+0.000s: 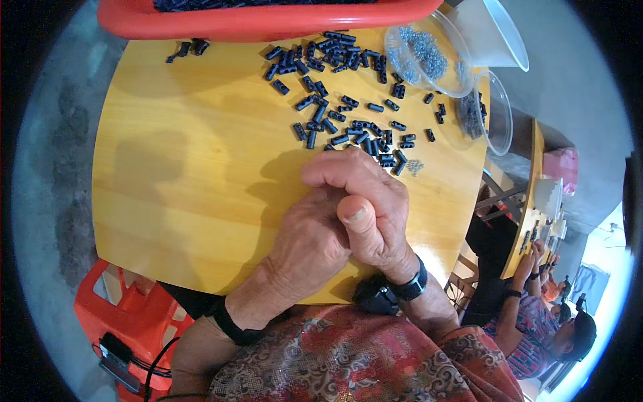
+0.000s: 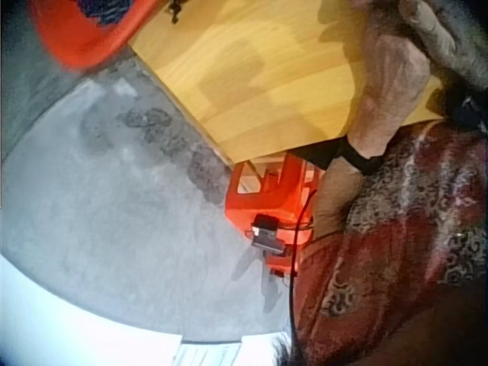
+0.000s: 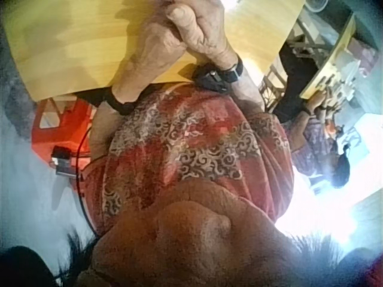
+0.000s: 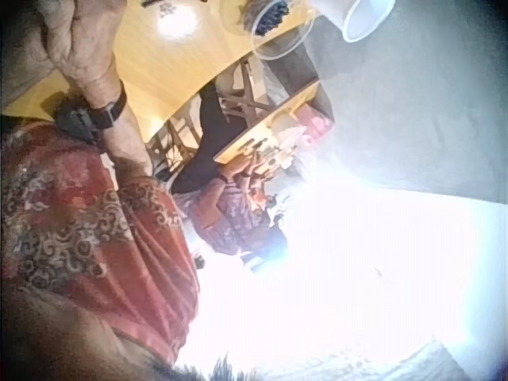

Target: The person assembles components by hand by picking up small metal pins and inserting them into black plastic connectors. They repeat this process several times, placing each assembled piece back onto the table.

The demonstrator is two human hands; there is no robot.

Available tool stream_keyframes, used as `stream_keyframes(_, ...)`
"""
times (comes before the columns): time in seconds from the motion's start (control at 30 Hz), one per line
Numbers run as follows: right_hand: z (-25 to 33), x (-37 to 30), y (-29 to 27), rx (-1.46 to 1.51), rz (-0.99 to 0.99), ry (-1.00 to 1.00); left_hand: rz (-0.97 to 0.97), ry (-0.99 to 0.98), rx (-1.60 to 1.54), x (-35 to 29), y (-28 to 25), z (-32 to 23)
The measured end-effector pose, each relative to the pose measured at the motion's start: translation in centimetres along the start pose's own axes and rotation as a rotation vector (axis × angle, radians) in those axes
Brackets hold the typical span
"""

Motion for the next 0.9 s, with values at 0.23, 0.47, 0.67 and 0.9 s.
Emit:
stream_keyframes(0.23,0.3,-0.1,0.2,0.034,-0.045,0.023,-0.043,0.065,0.068,-0.2,-0.2,-0.4)
stream_keyframes(0.47,0.2,-0.3,-0.5,0.094,-0.044,0.039,-0.070,0.127,0.198,-0.2,-0.4,-1.5)
stream_keyframes(0.67,-0.9,-1.3,-3.9,0.632,-0.497,0.192,-0.046,0.218,0.354,0.3,-0.1,-1.4)
stream_keyframes(0.9,-0.3,-5.9,-7.2,0.426,-0.450,0.327,-0.010,0.116,0.169,0.6,-0.6,-1.2)
Point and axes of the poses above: each hand's wrist, its own x-axis towards the middle knuckle, its own y-axis out of the palm, z = x × y, the point moved 5 cm from there along x, towards the middle knuckle, and after that the axes turned 12 degrees about -y, right-handed, at the moved point
